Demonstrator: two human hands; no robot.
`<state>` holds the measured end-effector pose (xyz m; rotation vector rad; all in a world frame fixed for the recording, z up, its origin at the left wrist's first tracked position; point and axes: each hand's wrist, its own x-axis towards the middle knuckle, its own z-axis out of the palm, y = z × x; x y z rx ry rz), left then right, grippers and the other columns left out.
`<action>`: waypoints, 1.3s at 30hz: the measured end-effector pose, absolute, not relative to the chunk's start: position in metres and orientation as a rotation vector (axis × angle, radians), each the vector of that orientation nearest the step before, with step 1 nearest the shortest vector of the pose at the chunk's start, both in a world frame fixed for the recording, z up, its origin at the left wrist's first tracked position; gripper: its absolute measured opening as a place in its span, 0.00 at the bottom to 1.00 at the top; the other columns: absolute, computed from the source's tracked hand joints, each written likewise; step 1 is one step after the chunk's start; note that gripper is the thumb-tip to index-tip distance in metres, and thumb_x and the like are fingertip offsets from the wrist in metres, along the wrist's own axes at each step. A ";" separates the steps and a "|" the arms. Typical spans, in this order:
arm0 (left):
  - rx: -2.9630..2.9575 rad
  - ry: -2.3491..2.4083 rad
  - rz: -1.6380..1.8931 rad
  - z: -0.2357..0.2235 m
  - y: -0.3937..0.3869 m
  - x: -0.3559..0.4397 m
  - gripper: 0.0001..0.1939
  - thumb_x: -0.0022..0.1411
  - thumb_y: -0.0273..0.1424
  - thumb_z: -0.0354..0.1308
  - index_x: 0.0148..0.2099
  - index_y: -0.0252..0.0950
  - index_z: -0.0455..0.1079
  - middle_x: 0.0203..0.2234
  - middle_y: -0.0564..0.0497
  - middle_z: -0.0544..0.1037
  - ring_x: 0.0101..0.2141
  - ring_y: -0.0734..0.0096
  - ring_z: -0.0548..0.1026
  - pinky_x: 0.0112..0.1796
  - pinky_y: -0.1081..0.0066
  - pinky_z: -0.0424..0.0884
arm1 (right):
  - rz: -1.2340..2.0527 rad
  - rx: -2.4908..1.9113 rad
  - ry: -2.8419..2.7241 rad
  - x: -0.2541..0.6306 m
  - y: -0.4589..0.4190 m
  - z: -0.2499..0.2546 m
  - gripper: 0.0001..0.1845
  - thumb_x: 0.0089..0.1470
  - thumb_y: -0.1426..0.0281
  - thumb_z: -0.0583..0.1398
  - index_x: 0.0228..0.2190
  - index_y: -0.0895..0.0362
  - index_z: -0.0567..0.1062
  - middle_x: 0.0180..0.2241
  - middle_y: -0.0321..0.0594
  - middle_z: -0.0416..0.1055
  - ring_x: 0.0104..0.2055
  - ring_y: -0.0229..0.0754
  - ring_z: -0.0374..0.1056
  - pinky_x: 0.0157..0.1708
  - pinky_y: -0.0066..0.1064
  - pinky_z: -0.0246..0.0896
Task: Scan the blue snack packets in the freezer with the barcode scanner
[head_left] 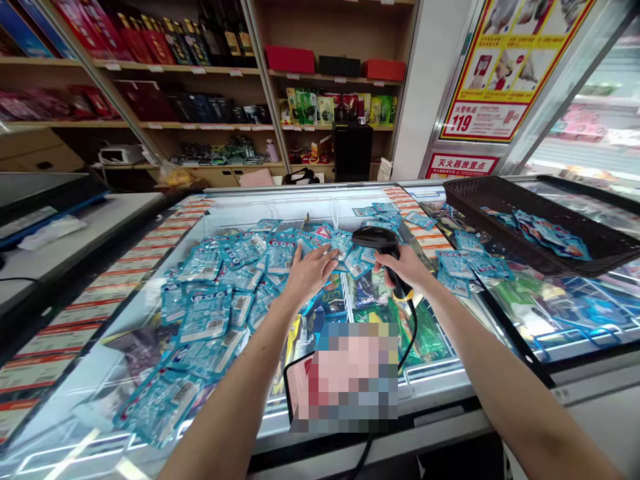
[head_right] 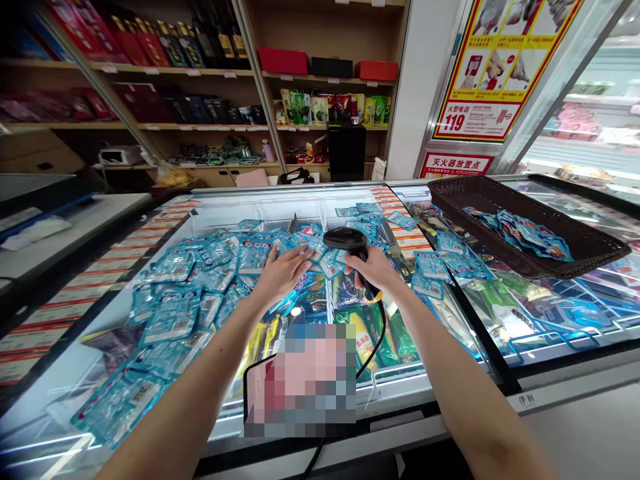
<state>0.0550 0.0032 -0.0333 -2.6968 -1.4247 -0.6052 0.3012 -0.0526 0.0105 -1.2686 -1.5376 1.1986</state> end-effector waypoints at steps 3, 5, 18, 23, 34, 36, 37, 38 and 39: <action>-2.635 -1.496 -0.726 -0.034 0.002 0.059 0.23 0.69 0.42 0.36 0.51 0.43 0.70 0.53 0.47 0.71 0.54 0.62 0.66 0.58 0.52 0.49 | 1.208 -1.251 -1.561 0.301 -0.053 0.011 0.14 0.51 0.58 0.58 0.25 0.57 0.69 0.22 0.40 0.74 0.14 0.36 0.64 0.15 0.28 0.56; -2.595 -1.516 -0.790 -0.036 0.003 0.062 0.22 0.68 0.42 0.37 0.47 0.40 0.71 0.53 0.45 0.70 0.55 0.61 0.65 0.57 0.54 0.52 | 1.203 -1.246 -1.569 0.301 -0.053 0.010 0.14 0.52 0.58 0.58 0.25 0.57 0.69 0.23 0.40 0.74 0.14 0.36 0.64 0.15 0.28 0.56; -2.510 -1.729 -1.231 -0.041 0.014 0.059 0.26 0.53 0.36 0.61 0.53 0.36 0.63 0.38 0.45 0.73 0.40 0.59 0.71 0.43 0.61 0.65 | 1.207 -1.249 -1.557 0.300 -0.050 0.004 0.14 0.51 0.58 0.59 0.28 0.57 0.69 0.29 0.42 0.75 0.15 0.36 0.64 0.14 0.28 0.56; -2.520 -1.934 -1.293 -0.033 0.012 0.058 0.24 0.56 0.36 0.56 0.55 0.35 0.63 0.39 0.44 0.73 0.37 0.59 0.72 0.38 0.64 0.66 | 1.199 -1.254 -1.565 0.300 -0.050 0.003 0.15 0.51 0.58 0.59 0.27 0.58 0.70 0.28 0.43 0.75 0.14 0.36 0.64 0.14 0.29 0.57; -2.442 -2.085 -1.412 -0.028 0.004 0.056 0.14 0.60 0.38 0.50 0.46 0.37 0.66 0.28 0.49 0.73 0.27 0.66 0.70 0.29 0.69 0.62 | 1.189 -1.273 -1.587 0.299 -0.054 0.009 0.17 0.51 0.57 0.58 0.24 0.59 0.70 0.18 0.39 0.71 0.14 0.37 0.63 0.16 0.29 0.56; -2.429 -2.084 -1.468 -0.028 0.004 0.055 0.14 0.59 0.36 0.51 0.46 0.38 0.64 0.29 0.50 0.72 0.27 0.66 0.70 0.28 0.69 0.62 | 1.187 -1.276 -1.589 0.299 -0.054 0.009 0.17 0.52 0.57 0.58 0.25 0.59 0.71 0.18 0.38 0.71 0.14 0.37 0.63 0.16 0.29 0.56; -2.411 -2.083 -1.499 -0.029 0.004 0.054 0.14 0.58 0.36 0.52 0.46 0.38 0.64 0.30 0.50 0.72 0.27 0.67 0.70 0.29 0.69 0.62 | 1.187 -1.277 -1.592 0.300 -0.054 0.008 0.17 0.52 0.57 0.58 0.25 0.59 0.71 0.17 0.38 0.71 0.14 0.37 0.63 0.16 0.29 0.56; -2.384 -2.083 -1.532 -0.029 0.004 0.054 0.15 0.57 0.35 0.53 0.47 0.38 0.63 0.32 0.49 0.72 0.28 0.67 0.70 0.29 0.69 0.63 | 1.186 -1.277 -1.596 0.300 -0.054 0.008 0.17 0.52 0.57 0.58 0.25 0.59 0.71 0.17 0.38 0.70 0.14 0.37 0.63 0.17 0.29 0.56; -2.349 -2.083 -1.572 -0.030 0.004 0.054 0.16 0.56 0.34 0.54 0.47 0.37 0.62 0.33 0.48 0.72 0.30 0.66 0.70 0.30 0.69 0.64 | 1.185 -1.279 -1.602 0.300 -0.054 0.008 0.16 0.52 0.57 0.57 0.25 0.58 0.71 0.17 0.38 0.70 0.14 0.37 0.63 0.17 0.29 0.56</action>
